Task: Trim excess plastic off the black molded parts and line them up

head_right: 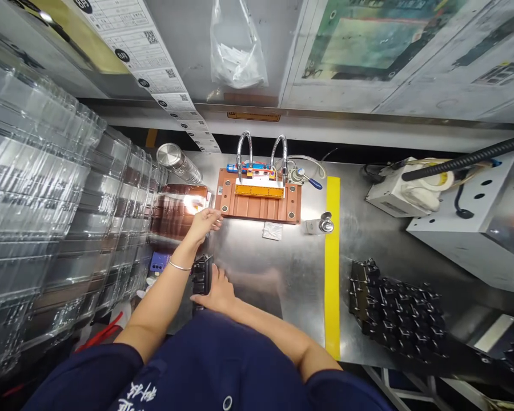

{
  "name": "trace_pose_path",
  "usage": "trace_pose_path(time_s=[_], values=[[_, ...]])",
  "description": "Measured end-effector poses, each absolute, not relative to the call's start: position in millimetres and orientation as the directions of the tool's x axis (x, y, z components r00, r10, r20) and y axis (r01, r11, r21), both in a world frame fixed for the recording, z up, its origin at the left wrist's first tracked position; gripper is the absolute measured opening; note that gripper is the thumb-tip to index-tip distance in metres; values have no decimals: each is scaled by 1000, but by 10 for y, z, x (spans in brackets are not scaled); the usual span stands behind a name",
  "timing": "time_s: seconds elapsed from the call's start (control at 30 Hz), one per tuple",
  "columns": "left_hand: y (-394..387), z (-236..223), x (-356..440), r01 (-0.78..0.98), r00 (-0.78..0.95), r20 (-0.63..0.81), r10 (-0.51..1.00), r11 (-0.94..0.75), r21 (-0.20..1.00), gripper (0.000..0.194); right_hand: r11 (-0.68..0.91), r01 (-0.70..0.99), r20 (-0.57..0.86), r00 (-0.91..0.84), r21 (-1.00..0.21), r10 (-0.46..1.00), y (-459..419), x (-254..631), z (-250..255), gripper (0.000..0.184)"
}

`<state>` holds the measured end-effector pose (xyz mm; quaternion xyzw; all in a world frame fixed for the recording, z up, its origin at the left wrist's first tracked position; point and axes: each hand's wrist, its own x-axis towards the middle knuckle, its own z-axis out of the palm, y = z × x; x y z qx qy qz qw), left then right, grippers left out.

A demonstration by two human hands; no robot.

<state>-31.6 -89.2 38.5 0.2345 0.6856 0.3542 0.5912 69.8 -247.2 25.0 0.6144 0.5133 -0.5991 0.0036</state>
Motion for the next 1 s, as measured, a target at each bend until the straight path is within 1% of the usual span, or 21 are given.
trace_pose_path(time_s=[0.03, 0.07, 0.13, 0.2, 0.23, 0.37, 0.43, 0.53, 0.6, 0.63, 0.7, 0.8, 0.87, 0.93, 1.0], values=[[-926, 406, -328, -91, -188, -638, 747, 633, 768, 12, -403, 699, -746, -283, -590, 602, -2559, 638, 225, 108], [-951, 429, -349, -84, -186, -630, 754, 626, 775, 13, -343, 743, -747, -306, -575, 591, -2605, 628, 206, 101], [-982, 473, -410, -71, -194, -612, 767, 611, 788, 15, -304, 747, -718, -314, -590, 622, -2621, 721, 190, 82], [-992, 496, -461, -55, -203, -600, 774, 603, 796, 15, -288, 740, -685, -304, -607, 662, -2608, 871, 193, 72], [-992, 498, -471, -44, -206, -598, 775, 603, 796, 15, -283, 741, -674, -296, -609, 677, -2610, 933, 191, 74], [-1007, 468, -425, 34, -186, -612, 768, 628, 777, 8, -326, 738, -672, -227, -591, 704, -2695, 985, 86, 94], [-1100, 455, -417, 107, -179, -622, 762, 643, 758, 9, -380, 724, -683, -170, -575, 710, -2736, 944, -15, 94], [-1436, 439, -479, 231, -214, -628, 748, 664, 711, 24, -445, 680, -684, -117, -584, 720, -2735, 931, -158, 87], [-1750, 406, -525, 283, -244, -639, 729, 684, 672, 36, -466, 641, -675, -112, -610, 729, -2703, 970, -222, 78], [-1908, 378, -535, 297, -249, -650, 718, 695, 655, 38, -473, 620, -670, -117, -626, 733, -2683, 998, -242, 71], [-2176, 301, -514, 303, -215, -676, 705, 706, 640, 37, -484, 574, -659, -134, -661, 740, -2648, 1060, -251, 59], [-2384, 190, -395, 264, -123, -689, 714, 693, 671, 31, -485, 490, -631, -188, -724, 752, -2591, 1182, -169, 43], [-2379, 162, -290, 236, -74, -658, 749, 654, 719, 29, -465, 433, -595, -236, -772, 768, -2503, 1315, -44, 38], [-2277, 184, -194, 233, -37, -600, 799, 591, 772, 26, -423, 399, -542, -258, -813, 800, -2323, 1498, 119, 40], [-2104, 247, -120, 267, -16, -523, 852, 508, 819, 20, -363, 402, -475, -226, -841, 850, -2037, 1711, 283, 45]])
